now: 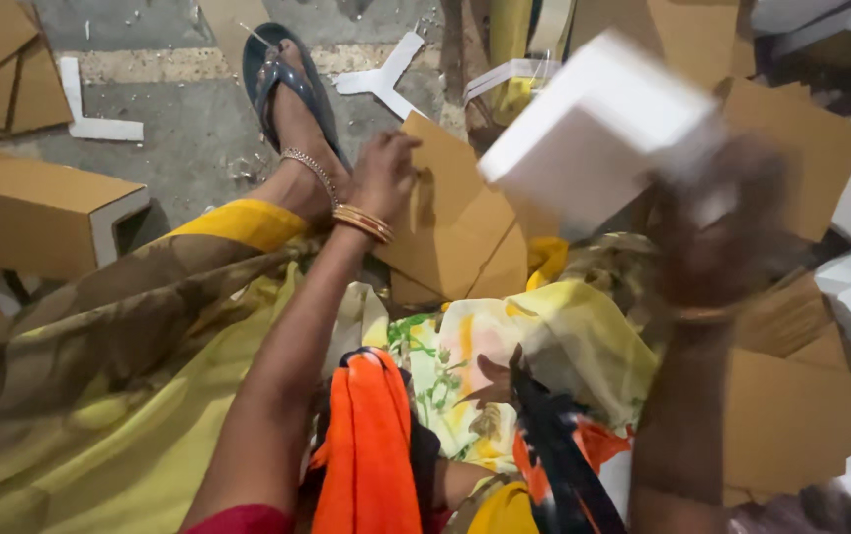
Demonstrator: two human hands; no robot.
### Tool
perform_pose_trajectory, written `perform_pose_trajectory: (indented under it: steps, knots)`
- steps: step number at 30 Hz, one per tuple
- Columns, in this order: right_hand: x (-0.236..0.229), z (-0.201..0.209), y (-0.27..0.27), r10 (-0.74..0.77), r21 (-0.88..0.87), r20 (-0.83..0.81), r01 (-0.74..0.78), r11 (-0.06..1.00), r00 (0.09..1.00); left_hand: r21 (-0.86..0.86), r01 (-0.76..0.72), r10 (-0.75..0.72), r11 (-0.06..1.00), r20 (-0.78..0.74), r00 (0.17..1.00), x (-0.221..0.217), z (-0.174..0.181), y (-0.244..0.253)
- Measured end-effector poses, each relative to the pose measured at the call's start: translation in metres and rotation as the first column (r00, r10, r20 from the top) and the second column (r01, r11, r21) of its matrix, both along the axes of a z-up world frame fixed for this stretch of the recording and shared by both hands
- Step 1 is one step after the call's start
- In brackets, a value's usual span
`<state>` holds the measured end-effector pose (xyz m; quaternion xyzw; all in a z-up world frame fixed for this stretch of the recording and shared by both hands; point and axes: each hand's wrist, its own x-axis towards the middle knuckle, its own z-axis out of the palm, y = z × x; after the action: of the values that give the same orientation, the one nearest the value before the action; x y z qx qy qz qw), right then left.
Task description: The person sits on the floor and assembles small cardboard boxes by folding the flaps and securing them with adhesive tape. They handle white foam inserts and cardboard pieces, using a tape dispenser to seal the boxes.
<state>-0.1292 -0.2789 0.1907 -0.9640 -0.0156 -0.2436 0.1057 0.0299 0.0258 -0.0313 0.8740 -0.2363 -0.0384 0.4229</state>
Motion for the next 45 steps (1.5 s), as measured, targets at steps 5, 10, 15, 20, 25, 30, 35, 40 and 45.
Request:
perform_pose_trajectory:
  steps: [5, 10, 15, 20, 25, 30, 35, 40, 45]
  knots:
    - [-0.002, -0.040, 0.103, 0.153, 0.099, -0.036, -0.148, 0.984, 0.988, 0.012, 0.000, 0.001, 1.000, -0.048, 0.999, 0.034, -0.048, -0.003]
    - [0.005, -0.055, 0.140, 0.146, 0.322, -0.183, -0.081, 0.943, 0.972, -0.190, -0.095, -0.020, 0.977, -0.528, 0.849, 0.056, -0.055, -0.001]
    - [-0.016, -0.057, 0.133, 0.159, 0.277, -0.357, -0.058, 0.959, 0.920, -0.007, -0.012, 0.007, 1.000, -0.469, 0.883, 0.066, -0.004, 0.005]
    - [-0.013, -0.075, 0.138, 0.120, 0.185, -0.308, -0.064, 0.981, 0.944, -0.126, 0.224, -0.257, 0.966, -0.530, 0.809, 0.069, 0.031, 0.003]
    - [-0.011, -0.087, 0.144, 0.173, 0.191, -0.154, -0.142, 0.971, 0.973, -0.259, 0.311, -0.404, 0.915, -0.555, 0.727, 0.075, 0.024, 0.021]
    - [-0.015, -0.081, 0.152, 0.105, 0.206, -0.230, -0.057, 0.977, 0.967, -0.499, 0.143, -0.465, 0.855, -0.614, 0.638, 0.063, 0.013, 0.020]
    - [-0.016, -0.065, 0.150, 0.082, 0.169, -0.172, -0.052, 0.984, 0.982, -0.617, 0.010, -0.494, 0.787, -0.621, 0.609, 0.048, 0.013, 0.004]
    - [-0.010, -0.052, 0.129, 0.057, 0.026, -0.143, -0.054, 0.998, 0.988, -0.801, -0.197, -0.624, 0.566, -0.572, 0.533, 0.037, 0.001, -0.025]
    - [0.004, -0.059, 0.113, 0.105, 0.020, -0.183, -0.103, 0.994, 0.977, -0.778, -0.180, -0.607, 0.602, -0.592, 0.530, 0.046, -0.028, -0.031]
